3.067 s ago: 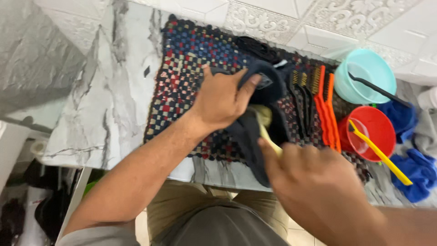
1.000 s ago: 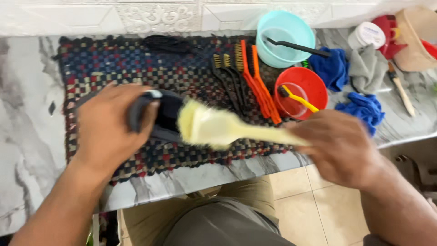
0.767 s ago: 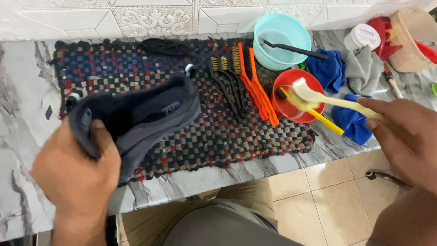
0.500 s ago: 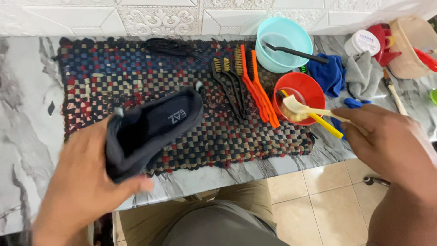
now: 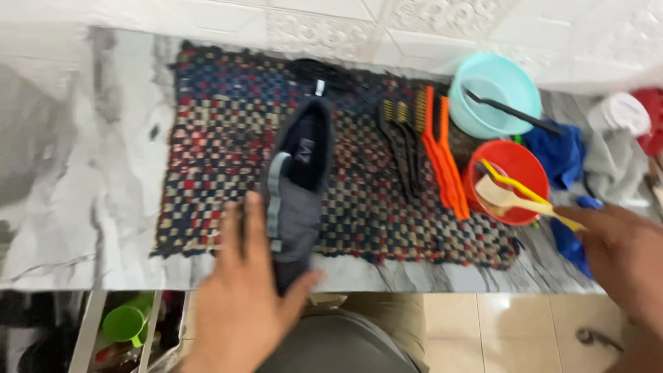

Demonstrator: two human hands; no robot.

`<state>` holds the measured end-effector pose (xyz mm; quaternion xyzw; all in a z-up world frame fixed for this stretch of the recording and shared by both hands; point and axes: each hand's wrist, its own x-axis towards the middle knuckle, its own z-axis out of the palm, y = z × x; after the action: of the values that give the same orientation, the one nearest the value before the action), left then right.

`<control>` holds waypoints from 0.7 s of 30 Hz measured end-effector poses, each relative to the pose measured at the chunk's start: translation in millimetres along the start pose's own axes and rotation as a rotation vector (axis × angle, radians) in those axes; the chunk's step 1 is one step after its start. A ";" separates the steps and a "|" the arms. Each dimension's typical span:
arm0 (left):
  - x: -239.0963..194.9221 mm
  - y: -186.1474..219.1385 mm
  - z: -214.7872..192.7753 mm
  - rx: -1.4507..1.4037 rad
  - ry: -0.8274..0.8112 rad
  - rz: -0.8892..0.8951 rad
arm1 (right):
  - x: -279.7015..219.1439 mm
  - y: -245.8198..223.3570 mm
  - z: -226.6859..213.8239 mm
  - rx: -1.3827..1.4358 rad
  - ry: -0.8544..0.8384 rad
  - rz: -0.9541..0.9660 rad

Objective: The person scrubs a dark shoe with a yellow brush, repeatedly dipping the brush into a red bowl of water. They clean the interior, sole, and exterior of the shoe, then switch to an orange brush to continue scrubbing the shoe's interior and exterior.

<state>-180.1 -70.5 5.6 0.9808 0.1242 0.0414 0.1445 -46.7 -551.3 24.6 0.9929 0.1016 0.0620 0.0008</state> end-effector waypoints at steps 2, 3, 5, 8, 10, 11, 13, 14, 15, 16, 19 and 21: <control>0.9 5.5 -7.2 0.006 -0.013 0.068 | 5.9 8.7 7.9 0.114 0.003 -0.018; 4.3 5.5 -14.4 -0.080 -0.199 0.051 | 7.3 8.4 7.2 0.125 -0.036 0.002; 13.8 0.3 -26.4 -0.170 -0.376 0.032 | 8.8 23.0 14.5 0.138 -0.069 0.017; 41.7 -17.5 -34.9 -0.175 0.055 0.231 | 6.7 56.8 26.5 0.146 0.028 -0.091; 72.6 -31.2 -32.6 -0.485 0.109 0.641 | 1.6 65.7 20.0 0.140 0.046 -0.152; 81.9 -35.2 -31.6 -0.501 0.095 0.664 | -0.7 45.2 6.8 0.127 0.044 -0.124; 104.7 -37.4 -24.9 -0.627 -0.112 0.722 | -2.5 9.1 -17.6 0.141 0.012 -0.040; 104.7 -29.8 -23.7 -0.646 -0.135 0.751 | -11.9 -4.9 -37.7 0.124 0.008 -0.003; 104.3 -26.4 -26.4 -0.697 -0.118 0.809 | -10.5 -22.2 -52.9 0.143 0.023 0.006; 103.8 -24.3 -29.8 -0.750 -0.102 0.867 | -8.6 -40.9 -68.2 0.162 0.039 0.014; 91.9 -29.1 -18.1 -0.588 0.133 1.083 | -5.8 -37.9 -63.2 0.189 -0.041 0.094; 75.9 -18.4 -22.5 -0.563 0.259 1.123 | -5.1 -54.1 -62.3 0.321 -0.019 0.090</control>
<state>-113.7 -27.9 25.1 0.8080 -0.4077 0.2600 0.3366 -70.3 -500.0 85.0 0.9843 0.0658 0.0353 -0.1597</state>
